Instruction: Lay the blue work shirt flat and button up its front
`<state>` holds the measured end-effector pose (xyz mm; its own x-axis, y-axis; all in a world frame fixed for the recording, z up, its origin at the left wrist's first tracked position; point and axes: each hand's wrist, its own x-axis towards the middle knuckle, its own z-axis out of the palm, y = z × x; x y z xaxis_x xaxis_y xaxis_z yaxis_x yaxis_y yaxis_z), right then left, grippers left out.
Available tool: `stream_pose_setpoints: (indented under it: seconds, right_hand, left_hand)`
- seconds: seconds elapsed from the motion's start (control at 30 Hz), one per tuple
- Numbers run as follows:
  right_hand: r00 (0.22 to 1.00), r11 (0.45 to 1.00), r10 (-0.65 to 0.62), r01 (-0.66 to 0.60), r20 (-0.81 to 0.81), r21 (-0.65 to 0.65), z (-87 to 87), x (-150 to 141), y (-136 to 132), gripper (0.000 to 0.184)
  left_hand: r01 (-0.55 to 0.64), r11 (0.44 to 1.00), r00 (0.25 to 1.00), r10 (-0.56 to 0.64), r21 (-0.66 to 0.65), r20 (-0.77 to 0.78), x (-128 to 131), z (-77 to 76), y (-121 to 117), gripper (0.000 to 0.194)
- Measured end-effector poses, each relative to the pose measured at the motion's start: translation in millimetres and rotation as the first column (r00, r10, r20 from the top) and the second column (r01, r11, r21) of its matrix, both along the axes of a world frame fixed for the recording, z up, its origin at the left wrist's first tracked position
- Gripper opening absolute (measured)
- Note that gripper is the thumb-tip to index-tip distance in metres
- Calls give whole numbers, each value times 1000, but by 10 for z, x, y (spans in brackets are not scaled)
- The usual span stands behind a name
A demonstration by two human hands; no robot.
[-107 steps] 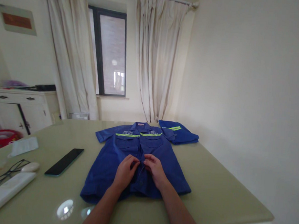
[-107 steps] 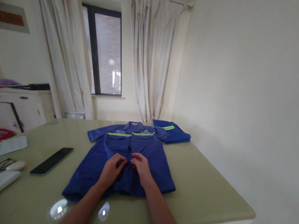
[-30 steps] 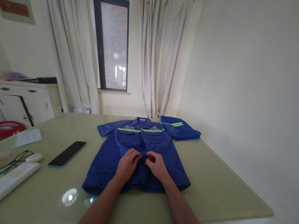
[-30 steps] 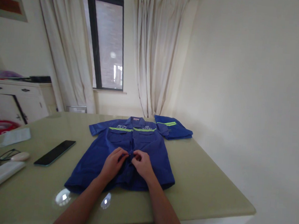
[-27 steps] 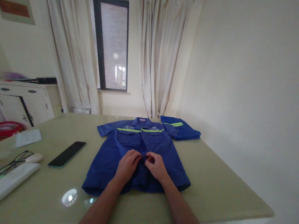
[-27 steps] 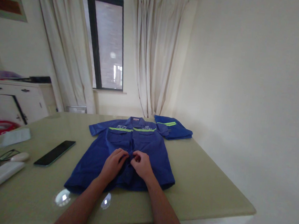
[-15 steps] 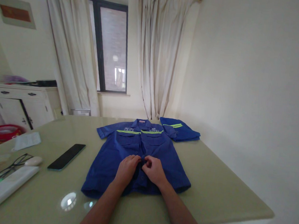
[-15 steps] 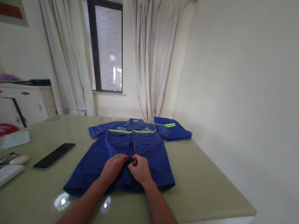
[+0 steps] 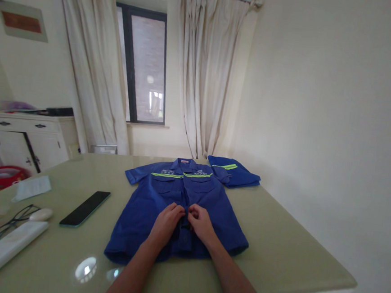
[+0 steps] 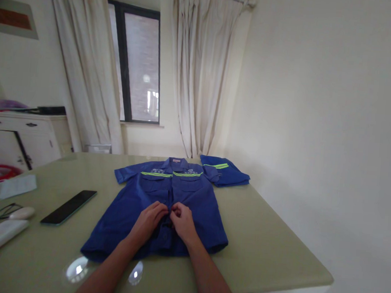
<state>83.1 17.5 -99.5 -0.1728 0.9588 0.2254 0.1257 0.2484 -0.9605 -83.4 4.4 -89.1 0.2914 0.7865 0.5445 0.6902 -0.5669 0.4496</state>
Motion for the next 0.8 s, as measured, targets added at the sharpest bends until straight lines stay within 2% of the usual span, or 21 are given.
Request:
stream_pose_setpoints:
  seconds: [0.2,0.33,0.43,0.63,0.8]
  right_hand:
    - [992,991,-17,0,128,134,23,37,5,10]
    - [967,963,-132,73,218,259,45,58,-6,8]
    - [937,937,-209,110,280,330,47,64,-24,8]
    - [882,920,-262,106,391,376,65,44,-68,11]
    - [929,942,-225,131,293,309,129,35,-32,9]
  left_hand:
    - [53,990,969,-20,-129,248,-66,-44,94,21]
    - [114,982,964,-72,-154,257,-55,-43,89,25]
    - [109,979,964,-62,-174,259,-10,-2,33,26]
    - [75,950,948,28,-304,318,12,16,38,28]
    - [146,913,905,32,-381,424,-60,-60,143,26]
